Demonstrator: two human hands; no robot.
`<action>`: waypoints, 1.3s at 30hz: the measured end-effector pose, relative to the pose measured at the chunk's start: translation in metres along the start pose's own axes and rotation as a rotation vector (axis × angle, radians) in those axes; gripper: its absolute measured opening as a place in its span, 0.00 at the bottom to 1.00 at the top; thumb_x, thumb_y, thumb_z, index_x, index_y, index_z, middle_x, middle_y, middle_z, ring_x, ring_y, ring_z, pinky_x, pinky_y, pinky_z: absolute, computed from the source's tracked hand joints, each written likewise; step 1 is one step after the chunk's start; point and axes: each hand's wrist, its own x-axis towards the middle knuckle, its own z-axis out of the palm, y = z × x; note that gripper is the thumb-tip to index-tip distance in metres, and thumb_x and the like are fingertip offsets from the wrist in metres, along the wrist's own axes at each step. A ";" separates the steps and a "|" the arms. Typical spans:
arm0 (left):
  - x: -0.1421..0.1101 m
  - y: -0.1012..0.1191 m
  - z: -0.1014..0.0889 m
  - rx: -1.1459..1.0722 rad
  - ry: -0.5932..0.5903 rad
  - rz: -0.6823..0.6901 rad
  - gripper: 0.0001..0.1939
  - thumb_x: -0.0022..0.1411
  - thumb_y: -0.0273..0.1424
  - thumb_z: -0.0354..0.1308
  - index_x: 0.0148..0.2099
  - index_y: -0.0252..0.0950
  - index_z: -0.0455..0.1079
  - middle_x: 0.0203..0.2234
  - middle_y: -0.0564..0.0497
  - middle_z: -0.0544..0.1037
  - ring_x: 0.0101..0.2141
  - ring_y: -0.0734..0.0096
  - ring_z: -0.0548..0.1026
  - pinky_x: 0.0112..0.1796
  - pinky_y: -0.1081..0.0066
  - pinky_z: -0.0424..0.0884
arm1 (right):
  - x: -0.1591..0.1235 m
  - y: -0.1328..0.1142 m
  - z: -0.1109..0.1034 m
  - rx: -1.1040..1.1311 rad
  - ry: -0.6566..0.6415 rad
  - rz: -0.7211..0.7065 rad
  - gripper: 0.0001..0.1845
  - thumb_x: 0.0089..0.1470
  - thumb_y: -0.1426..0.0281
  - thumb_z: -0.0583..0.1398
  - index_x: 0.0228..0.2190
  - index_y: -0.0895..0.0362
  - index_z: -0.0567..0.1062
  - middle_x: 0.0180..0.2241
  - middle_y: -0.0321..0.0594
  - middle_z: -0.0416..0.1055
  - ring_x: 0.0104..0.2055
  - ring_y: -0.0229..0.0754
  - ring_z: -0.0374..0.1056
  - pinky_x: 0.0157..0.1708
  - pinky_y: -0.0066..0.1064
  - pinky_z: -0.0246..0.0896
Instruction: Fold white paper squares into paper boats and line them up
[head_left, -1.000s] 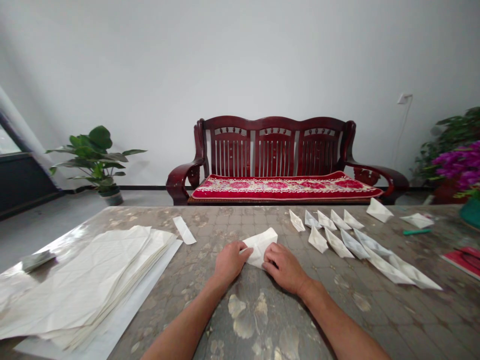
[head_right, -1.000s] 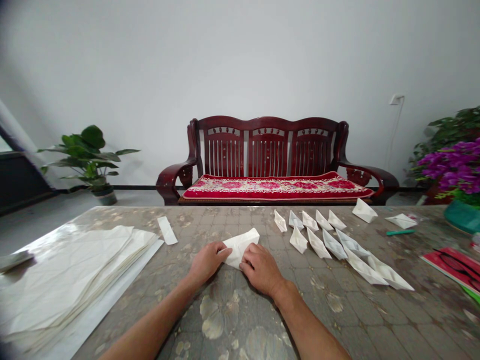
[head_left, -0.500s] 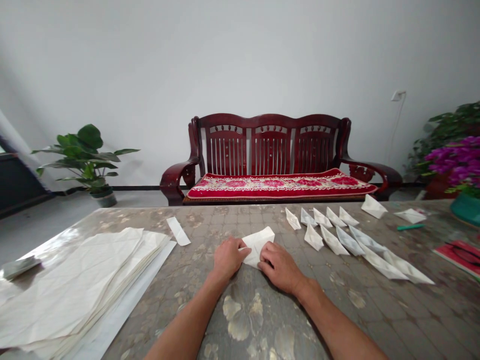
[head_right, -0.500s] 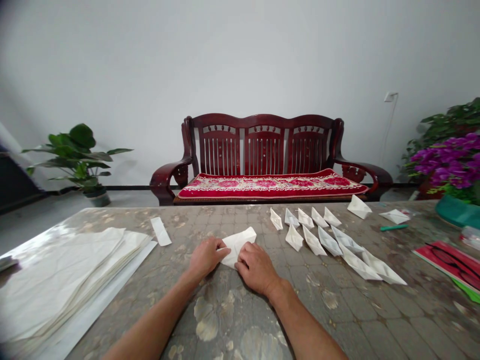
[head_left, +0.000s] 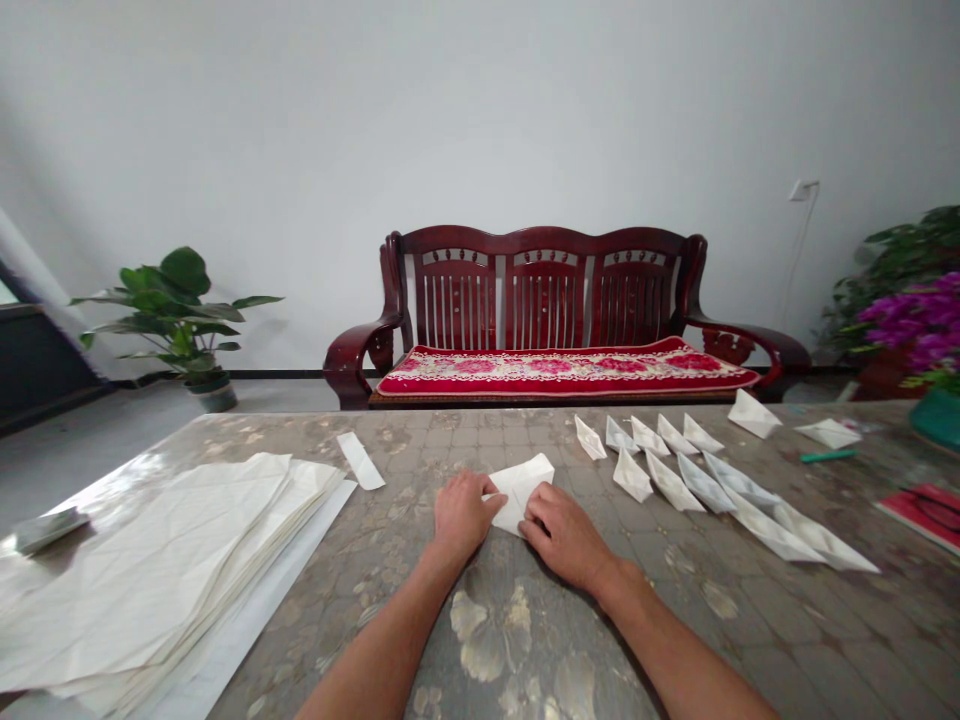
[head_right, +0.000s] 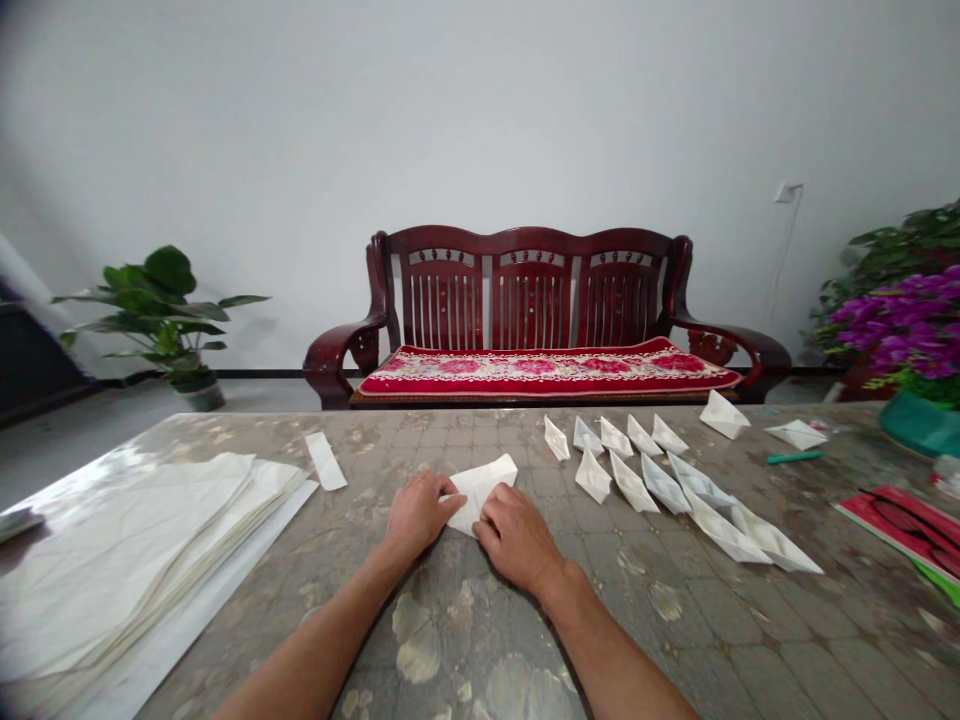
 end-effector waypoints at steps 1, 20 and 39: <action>0.000 0.000 0.001 0.001 0.007 0.002 0.08 0.59 0.36 0.58 0.34 0.40 0.75 0.35 0.50 0.78 0.40 0.65 0.74 0.40 0.71 0.62 | 0.000 0.000 0.000 0.000 0.002 0.000 0.08 0.56 0.73 0.59 0.25 0.56 0.69 0.32 0.36 0.65 0.36 0.38 0.61 0.37 0.30 0.54; -0.002 0.001 0.004 -0.007 0.010 0.029 0.07 0.60 0.34 0.59 0.40 0.41 0.74 0.41 0.50 0.75 0.44 0.62 0.71 0.47 0.67 0.62 | -0.001 0.001 0.003 0.037 0.026 0.044 0.06 0.52 0.76 0.59 0.31 0.54 0.66 0.36 0.37 0.65 0.38 0.40 0.61 0.39 0.31 0.56; 0.005 -0.004 0.017 -0.013 -0.022 0.320 0.17 0.65 0.29 0.52 0.51 0.50 0.75 0.56 0.48 0.70 0.54 0.59 0.67 0.56 0.61 0.59 | -0.002 -0.001 -0.004 0.038 -0.034 -0.028 0.14 0.55 0.75 0.58 0.42 0.50 0.77 0.38 0.39 0.67 0.42 0.41 0.64 0.44 0.31 0.58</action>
